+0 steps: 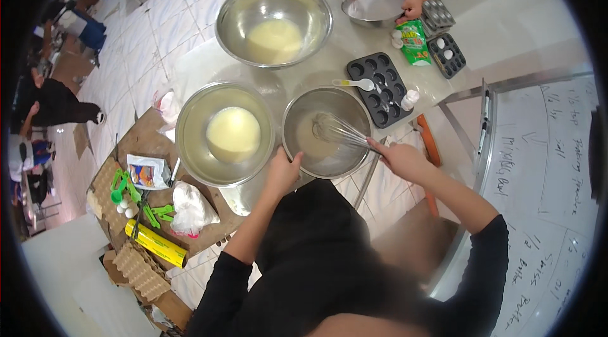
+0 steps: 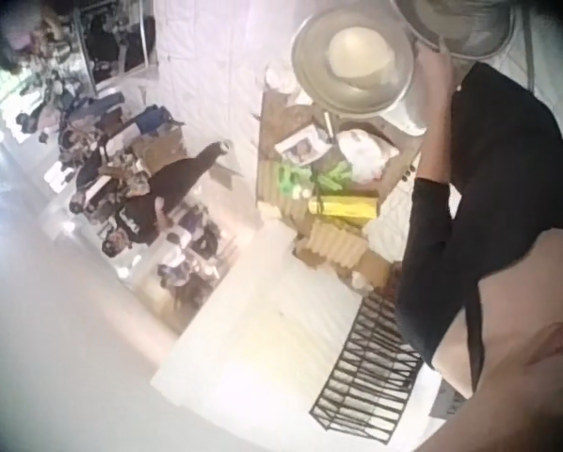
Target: The person holds a set of blue measuring spoons and then whisks a light-colored liquid batter in a metal bowl while standing at a work table.
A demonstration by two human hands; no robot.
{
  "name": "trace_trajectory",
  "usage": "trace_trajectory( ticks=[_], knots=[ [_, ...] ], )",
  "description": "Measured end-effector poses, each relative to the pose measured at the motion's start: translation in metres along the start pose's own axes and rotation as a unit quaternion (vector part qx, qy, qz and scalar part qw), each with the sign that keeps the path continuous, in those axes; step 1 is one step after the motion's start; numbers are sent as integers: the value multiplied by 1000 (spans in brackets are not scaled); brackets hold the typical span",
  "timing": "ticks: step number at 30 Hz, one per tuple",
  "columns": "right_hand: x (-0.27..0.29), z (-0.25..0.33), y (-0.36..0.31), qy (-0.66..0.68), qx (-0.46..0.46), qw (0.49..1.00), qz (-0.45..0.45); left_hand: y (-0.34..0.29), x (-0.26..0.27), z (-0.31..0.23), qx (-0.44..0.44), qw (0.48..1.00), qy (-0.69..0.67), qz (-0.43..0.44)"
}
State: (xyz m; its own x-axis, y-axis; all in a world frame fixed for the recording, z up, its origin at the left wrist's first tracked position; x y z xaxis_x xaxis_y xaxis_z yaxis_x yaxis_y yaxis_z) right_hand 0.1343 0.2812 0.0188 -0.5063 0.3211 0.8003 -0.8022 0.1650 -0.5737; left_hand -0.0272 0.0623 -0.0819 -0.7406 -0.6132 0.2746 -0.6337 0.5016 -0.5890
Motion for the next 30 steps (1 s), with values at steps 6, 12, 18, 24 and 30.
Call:
trace_trajectory(
  ticks=[6, 12, 18, 24, 30],
  knots=[
    [6, 6, -17, 69, -53, 992, 95, 8, -5, -33, -135, 969, 157, -132],
    [-35, -1, -30, 196, -4, 979, 51, 32, -5, -102, -370, 883, 210, -198],
    [-52, 1, -33, 322, -65, 944, 12, 41, -29, -135, -418, 831, 327, -167],
    [-84, -10, -47, 422, -136, 895, 54, 32, -49, -145, -433, 810, 354, -176],
    [-112, -23, -45, 499, -133, 852, 84, 28, -61, -150, -465, 796, 346, -174]
  ],
)
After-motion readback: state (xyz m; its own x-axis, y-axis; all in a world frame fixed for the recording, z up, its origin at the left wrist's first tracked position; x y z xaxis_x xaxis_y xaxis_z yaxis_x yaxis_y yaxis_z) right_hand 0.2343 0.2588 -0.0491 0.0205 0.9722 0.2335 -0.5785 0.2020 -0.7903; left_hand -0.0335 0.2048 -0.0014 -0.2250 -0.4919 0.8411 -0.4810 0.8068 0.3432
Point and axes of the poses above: each hand's wrist, its own y-axis towards the middle knuckle, its own x-axis out of the back of the hand, z = x × y, the point moved 5 cm from there along y, towards the middle knuckle, and after that the axes turned 2 degrees about y, right-handed, at the moved point
